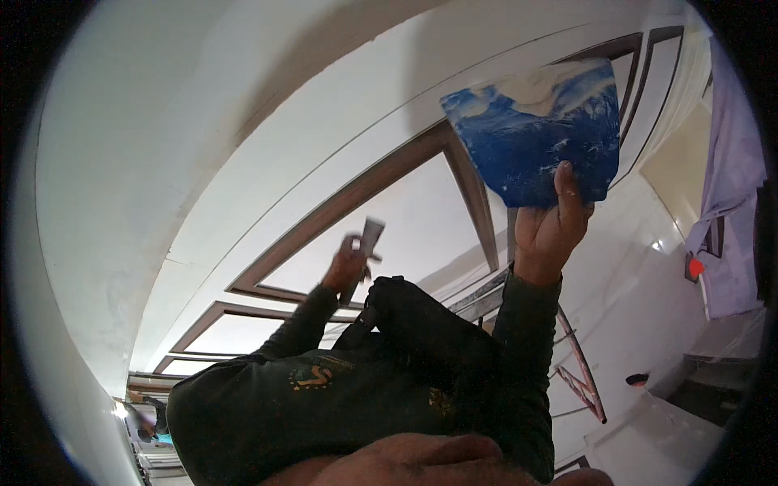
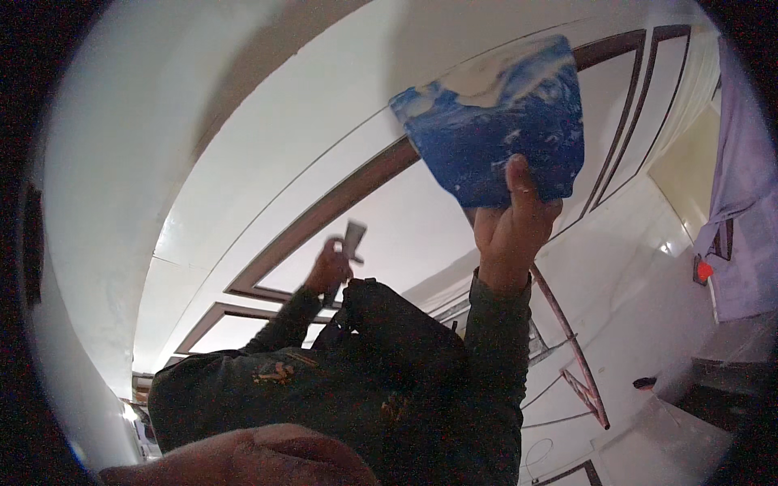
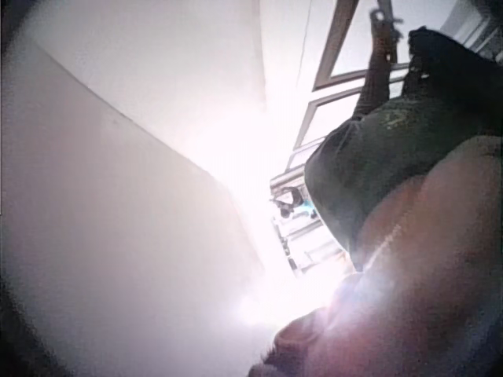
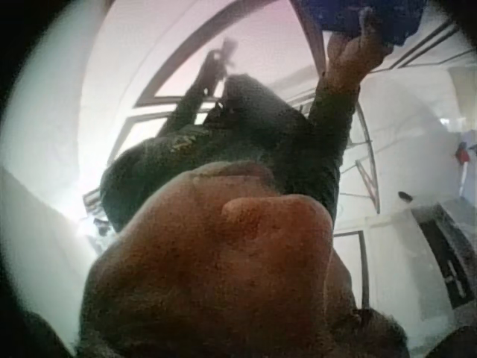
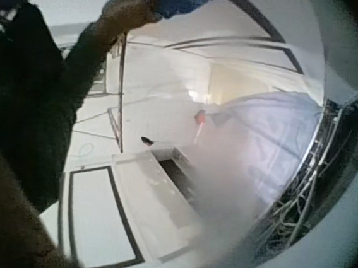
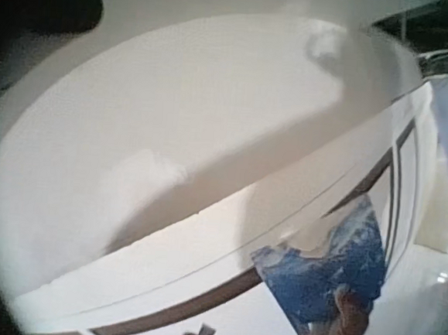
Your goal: The person applies plaster to the ceiling using a putty knife, transfers and mixes plaster between two putty knives, and spreads plaster along the wall corners.
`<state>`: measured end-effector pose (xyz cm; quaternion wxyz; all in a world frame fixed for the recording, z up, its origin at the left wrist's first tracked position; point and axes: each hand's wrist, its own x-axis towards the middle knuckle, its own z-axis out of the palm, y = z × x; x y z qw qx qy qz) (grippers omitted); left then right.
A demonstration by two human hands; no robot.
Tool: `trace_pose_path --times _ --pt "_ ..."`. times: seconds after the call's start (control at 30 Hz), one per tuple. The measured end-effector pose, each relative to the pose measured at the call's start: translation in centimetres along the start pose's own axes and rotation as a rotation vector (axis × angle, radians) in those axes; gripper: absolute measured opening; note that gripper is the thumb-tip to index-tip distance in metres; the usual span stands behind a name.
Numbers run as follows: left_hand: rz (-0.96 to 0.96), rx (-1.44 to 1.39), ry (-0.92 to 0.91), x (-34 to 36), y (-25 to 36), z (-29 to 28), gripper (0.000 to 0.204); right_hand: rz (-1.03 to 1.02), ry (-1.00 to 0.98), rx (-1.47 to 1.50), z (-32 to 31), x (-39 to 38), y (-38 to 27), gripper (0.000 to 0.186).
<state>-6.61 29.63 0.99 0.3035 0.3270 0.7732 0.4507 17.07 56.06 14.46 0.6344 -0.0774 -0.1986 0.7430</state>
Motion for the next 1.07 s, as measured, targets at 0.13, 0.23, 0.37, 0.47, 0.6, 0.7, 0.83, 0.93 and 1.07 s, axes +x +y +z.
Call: trace_pose_path --times 0.13,0.23,0.37,0.47,0.6,0.7,0.83,0.93,1.07 --pt "0.282 -0.303 -0.128 1.7 9.7 0.0 0.037 0.064 -0.08 0.161 -2.4 -0.2 2.0 0.066" --pt "0.453 -0.255 -0.248 0.6 19.2 1.7 0.034 0.046 -0.124 0.208 -3.0 -0.1 2.3 0.063" --pt "0.359 -0.148 -0.332 1.1 24.7 3.6 0.022 0.041 -0.141 0.222 -3.2 -0.3 1.8 0.059" --pt "0.434 -0.023 -0.365 2.3 25.7 4.3 0.021 0.07 -0.176 0.293 -3.2 -0.5 1.3 0.063" --pt "0.333 0.06 -0.344 3.2 26.5 4.5 0.021 0.053 -0.223 0.272 -3.2 -0.6 0.9 0.068" --pt "0.324 -0.025 -0.425 4.0 26.3 4.2 0.021 0.042 -0.254 0.231 -3.3 -0.6 0.7 0.061" --pt "0.333 0.05 -0.45 4.6 26.9 4.4 0.022 0.084 -0.219 0.135 -3.1 -0.9 1.1 0.06" --pt "0.341 0.061 -0.489 4.8 27.2 4.2 0.023 0.091 -0.183 0.07 -3.2 -0.9 1.6 0.058" --pt "0.329 0.043 -0.523 5.3 27.3 4.3 0.021 0.137 -0.297 0.053 -3.8 -0.6 2.0 0.059"
